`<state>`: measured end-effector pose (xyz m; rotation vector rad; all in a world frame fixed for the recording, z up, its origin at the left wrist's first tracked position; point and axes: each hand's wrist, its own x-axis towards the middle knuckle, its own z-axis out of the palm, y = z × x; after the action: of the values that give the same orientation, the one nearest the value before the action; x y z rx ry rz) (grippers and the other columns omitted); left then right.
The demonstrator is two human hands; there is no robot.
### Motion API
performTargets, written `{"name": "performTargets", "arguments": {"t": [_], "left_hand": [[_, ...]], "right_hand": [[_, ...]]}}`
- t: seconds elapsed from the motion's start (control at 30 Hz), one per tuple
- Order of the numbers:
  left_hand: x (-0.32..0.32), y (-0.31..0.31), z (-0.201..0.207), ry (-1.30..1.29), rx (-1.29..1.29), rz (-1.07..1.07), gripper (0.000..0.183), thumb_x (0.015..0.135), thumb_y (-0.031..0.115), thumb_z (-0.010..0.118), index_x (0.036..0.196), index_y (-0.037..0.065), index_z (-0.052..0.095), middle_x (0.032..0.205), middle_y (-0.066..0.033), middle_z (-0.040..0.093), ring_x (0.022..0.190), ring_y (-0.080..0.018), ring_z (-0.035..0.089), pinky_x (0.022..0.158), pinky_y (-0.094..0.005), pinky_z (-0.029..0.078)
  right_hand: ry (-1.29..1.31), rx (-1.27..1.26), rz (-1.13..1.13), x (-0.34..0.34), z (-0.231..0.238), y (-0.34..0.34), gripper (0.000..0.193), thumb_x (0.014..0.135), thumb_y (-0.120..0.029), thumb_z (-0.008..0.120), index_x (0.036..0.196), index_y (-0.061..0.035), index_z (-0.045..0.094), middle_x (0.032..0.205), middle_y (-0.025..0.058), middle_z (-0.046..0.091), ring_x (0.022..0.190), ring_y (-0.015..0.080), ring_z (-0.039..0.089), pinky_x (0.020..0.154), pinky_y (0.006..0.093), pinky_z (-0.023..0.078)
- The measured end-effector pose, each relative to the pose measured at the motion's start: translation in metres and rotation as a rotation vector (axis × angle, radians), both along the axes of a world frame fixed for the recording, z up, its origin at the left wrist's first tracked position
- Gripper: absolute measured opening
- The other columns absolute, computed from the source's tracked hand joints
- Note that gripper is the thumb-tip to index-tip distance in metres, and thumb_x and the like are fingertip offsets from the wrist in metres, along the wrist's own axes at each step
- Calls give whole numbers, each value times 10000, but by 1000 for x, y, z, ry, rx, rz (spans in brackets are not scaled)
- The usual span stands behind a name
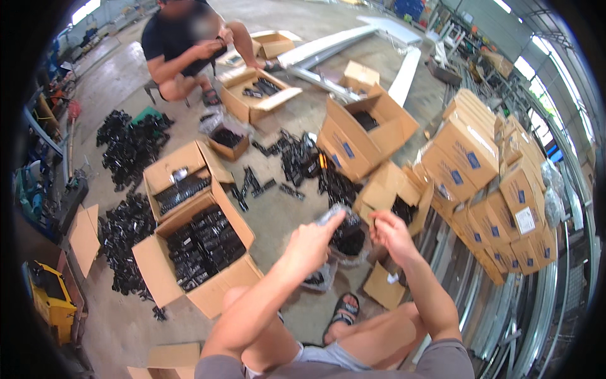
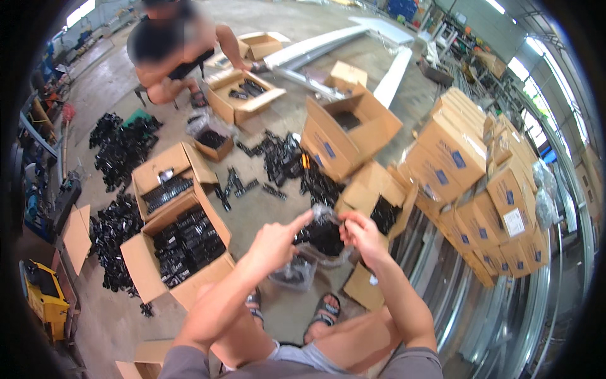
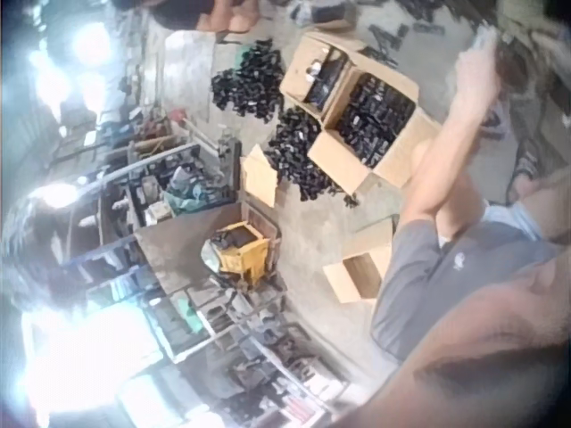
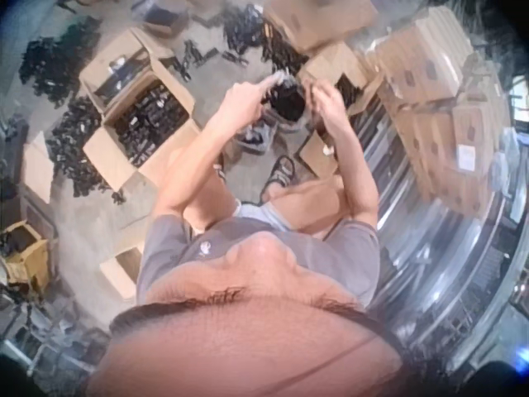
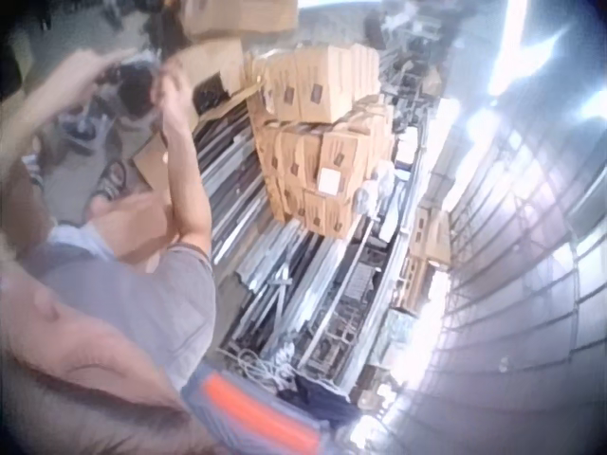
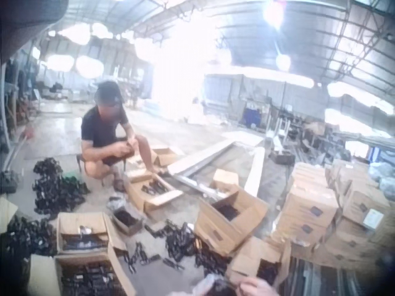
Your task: The person sorts black metal joints by hand, taking them from cardboard boxes and placing them into other boxes on the floor.
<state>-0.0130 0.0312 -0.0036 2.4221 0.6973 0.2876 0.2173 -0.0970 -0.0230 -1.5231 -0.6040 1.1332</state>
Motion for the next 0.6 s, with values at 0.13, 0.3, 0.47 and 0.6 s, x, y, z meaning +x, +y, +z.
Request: {"name": "performTargets", "arguments": {"t": [0.13,0.3,0.47,0.6], "left_hand": [[8,-11,0,26,-25,-64,905,729,44,772,1522,207,368,798,-244,688,783,-433,683,720,-510,550],[3,-24,-7,48,17,-111,934,703,-17,721,1538,160,339,768,-206,694,740,-415,680,673,-505,537],[-1,-30,-7,85,29,-116,967,688,-33,699,1554,146,307,756,-182,696,723,-401,679,652,-494,535],[1,-31,-11,94,57,-133,983,683,-33,687,1563,153,292,755,-181,695,728,-394,680,650,-490,534]], "right_hand": [[-590,210,-111,-42,43,-18,196,997,-48,555,1187,-25,601,1003,91,716,898,136,679,758,263,526],[-1109,376,116,-60,24,-15,179,899,-35,669,1077,-33,657,943,105,731,879,231,696,793,340,518],[-1306,382,234,-61,15,-13,117,836,-71,732,950,-55,713,918,67,723,905,249,669,845,375,488],[-1402,413,294,-58,12,-15,115,823,-88,743,934,-62,726,937,53,723,936,232,665,860,368,485]]}}
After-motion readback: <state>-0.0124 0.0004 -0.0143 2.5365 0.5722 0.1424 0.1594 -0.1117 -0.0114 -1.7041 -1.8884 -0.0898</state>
